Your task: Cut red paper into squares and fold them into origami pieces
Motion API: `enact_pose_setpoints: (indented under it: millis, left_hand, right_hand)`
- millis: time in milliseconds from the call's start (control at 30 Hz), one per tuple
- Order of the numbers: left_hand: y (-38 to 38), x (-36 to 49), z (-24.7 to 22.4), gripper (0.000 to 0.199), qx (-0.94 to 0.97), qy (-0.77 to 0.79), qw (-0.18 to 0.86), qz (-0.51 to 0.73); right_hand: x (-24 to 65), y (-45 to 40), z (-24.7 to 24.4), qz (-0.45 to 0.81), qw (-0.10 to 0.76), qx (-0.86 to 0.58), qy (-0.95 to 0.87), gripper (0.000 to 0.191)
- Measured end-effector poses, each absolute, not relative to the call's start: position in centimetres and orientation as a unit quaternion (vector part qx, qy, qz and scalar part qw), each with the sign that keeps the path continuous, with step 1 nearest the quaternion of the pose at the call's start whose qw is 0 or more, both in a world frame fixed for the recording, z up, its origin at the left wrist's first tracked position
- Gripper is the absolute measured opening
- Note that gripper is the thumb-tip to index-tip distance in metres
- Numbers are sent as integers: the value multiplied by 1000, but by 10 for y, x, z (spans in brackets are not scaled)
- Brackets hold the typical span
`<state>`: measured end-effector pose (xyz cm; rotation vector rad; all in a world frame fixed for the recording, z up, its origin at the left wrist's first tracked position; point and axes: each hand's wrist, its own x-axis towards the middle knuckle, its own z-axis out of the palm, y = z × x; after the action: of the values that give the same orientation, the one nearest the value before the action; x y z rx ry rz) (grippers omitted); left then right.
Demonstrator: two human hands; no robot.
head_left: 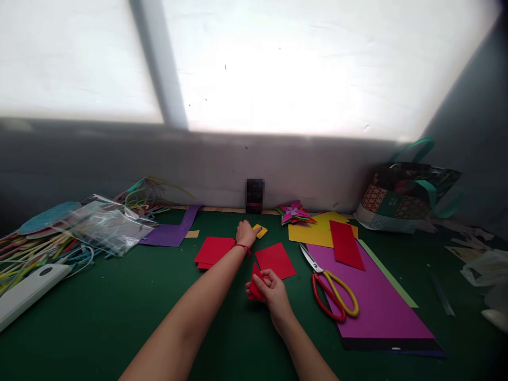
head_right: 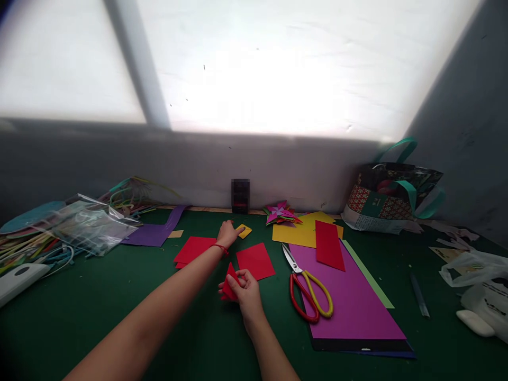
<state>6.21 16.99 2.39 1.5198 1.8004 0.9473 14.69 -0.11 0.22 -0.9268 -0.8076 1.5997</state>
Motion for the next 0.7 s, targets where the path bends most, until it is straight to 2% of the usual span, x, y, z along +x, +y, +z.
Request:
enact_pose_setpoints:
  millis: [167, 333, 533, 700]
  left_hand:
    - [184, 59, 15, 30, 553, 668, 366, 337]
    - [170, 60, 20, 29, 533, 601, 457, 382]
    - [97, 53, 25, 21, 477, 498, 548, 474]
    - [36, 33, 10, 17, 446, 466, 595, 480]
  right_hand:
    - [147, -2, 3, 679, 528, -377, -344, 39]
    - [152, -2, 7, 691, 522, -365, -342, 37]
    - [156, -7, 14, 709, 515, -345, -336, 36]
    - [160, -11, 14, 700, 535, -349, -318, 33]
